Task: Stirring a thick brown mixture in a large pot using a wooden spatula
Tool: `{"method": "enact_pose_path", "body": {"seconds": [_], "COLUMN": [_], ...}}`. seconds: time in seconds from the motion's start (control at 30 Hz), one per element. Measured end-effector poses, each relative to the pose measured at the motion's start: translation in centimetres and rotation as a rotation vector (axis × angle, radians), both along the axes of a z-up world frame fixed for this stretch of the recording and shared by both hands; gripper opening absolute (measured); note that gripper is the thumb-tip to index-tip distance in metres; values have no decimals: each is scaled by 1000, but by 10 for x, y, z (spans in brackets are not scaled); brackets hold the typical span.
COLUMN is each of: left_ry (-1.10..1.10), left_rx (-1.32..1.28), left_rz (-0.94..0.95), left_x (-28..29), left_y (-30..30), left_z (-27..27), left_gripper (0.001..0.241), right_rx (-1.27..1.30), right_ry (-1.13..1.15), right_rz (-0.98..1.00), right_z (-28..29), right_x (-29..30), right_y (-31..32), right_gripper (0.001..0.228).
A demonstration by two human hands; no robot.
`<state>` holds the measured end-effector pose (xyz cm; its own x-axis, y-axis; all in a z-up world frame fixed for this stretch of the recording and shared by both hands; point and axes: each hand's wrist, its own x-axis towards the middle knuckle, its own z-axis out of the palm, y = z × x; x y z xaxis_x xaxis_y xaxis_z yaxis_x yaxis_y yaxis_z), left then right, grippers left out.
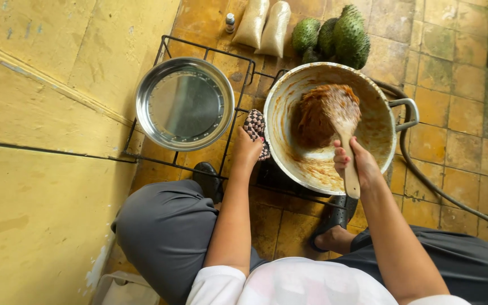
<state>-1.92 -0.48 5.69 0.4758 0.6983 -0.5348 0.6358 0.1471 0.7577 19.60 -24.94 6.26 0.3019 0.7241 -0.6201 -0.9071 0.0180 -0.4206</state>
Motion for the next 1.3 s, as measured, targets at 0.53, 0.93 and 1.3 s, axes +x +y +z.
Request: {"method": "enact_pose_path", "body": {"seconds": [0.53, 0.93, 1.3], "left_ry": [-15, -57, 18], "left_rx": [30, 18, -82], "left_rz": [47, 41, 52], "left_x": [-2, -2, 0], "left_y": [-7, -5, -3], "left_z": [5, -7, 23], "left_gripper": [68, 61, 49], "right_rx": [-106, -504, -1000], "right_ry": [-358, -472, -906], "right_rz": [74, 208, 517], "right_z": [135, 33, 172], "right_x": [-68, -58, -60], "right_y": [-76, -70, -65], "right_gripper": [51, 53, 48]}}
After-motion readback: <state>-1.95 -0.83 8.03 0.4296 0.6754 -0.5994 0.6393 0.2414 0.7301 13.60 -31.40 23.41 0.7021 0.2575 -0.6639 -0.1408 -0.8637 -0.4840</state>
